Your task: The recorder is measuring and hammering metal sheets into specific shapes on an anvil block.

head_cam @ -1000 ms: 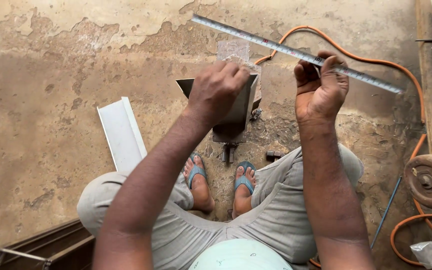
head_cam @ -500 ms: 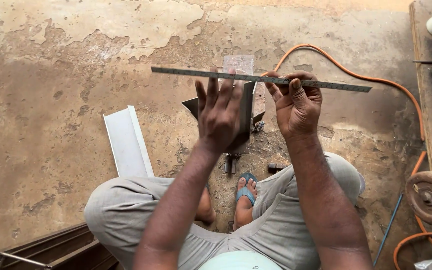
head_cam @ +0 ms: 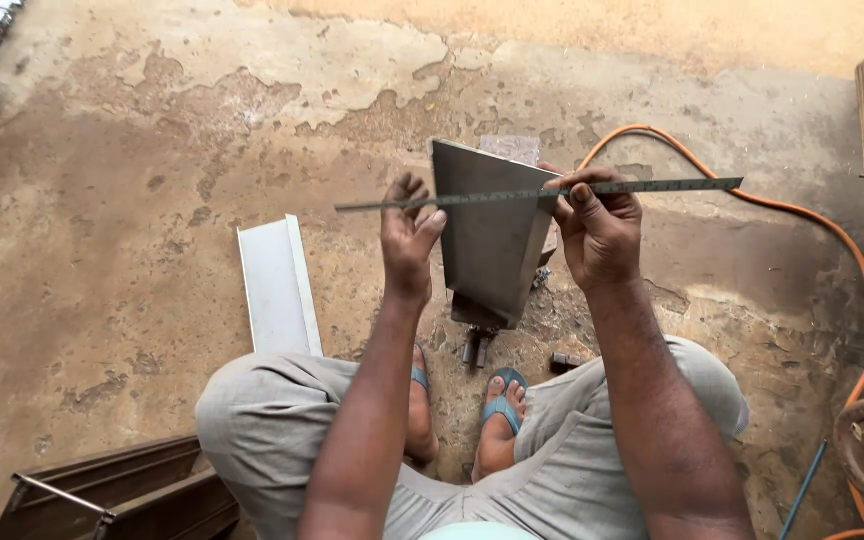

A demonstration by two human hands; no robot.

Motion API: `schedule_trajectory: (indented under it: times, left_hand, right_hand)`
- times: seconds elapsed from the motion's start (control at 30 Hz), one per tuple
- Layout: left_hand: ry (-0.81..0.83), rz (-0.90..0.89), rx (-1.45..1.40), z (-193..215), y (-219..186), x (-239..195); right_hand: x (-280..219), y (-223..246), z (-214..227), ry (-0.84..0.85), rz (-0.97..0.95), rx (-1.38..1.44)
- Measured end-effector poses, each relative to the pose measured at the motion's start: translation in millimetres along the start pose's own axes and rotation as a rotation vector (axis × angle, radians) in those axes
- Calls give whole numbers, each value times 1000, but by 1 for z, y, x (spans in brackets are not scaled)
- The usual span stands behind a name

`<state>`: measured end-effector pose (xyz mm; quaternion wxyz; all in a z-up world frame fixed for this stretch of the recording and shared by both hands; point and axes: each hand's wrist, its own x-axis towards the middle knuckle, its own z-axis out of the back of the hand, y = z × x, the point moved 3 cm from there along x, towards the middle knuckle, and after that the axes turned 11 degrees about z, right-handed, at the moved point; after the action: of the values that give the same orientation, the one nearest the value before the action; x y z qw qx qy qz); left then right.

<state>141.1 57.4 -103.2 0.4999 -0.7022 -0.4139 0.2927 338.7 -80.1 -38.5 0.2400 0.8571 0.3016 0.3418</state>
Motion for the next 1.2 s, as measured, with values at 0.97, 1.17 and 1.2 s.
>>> schedule_trajectory:
  times: [0.97, 1.17, 1.2]
  left_hand:
    - [-926, -139, 148, 112, 16, -47]
    - [-897, 88, 346, 86, 57, -64]
    - [-882, 183, 418, 82, 76, -67]
  right_hand:
    - [-10, 1, 9, -246, -17, 132]
    - [-12, 0, -2, -240, -12, 33]
    - [-12, -1, -4, -229, -20, 23]
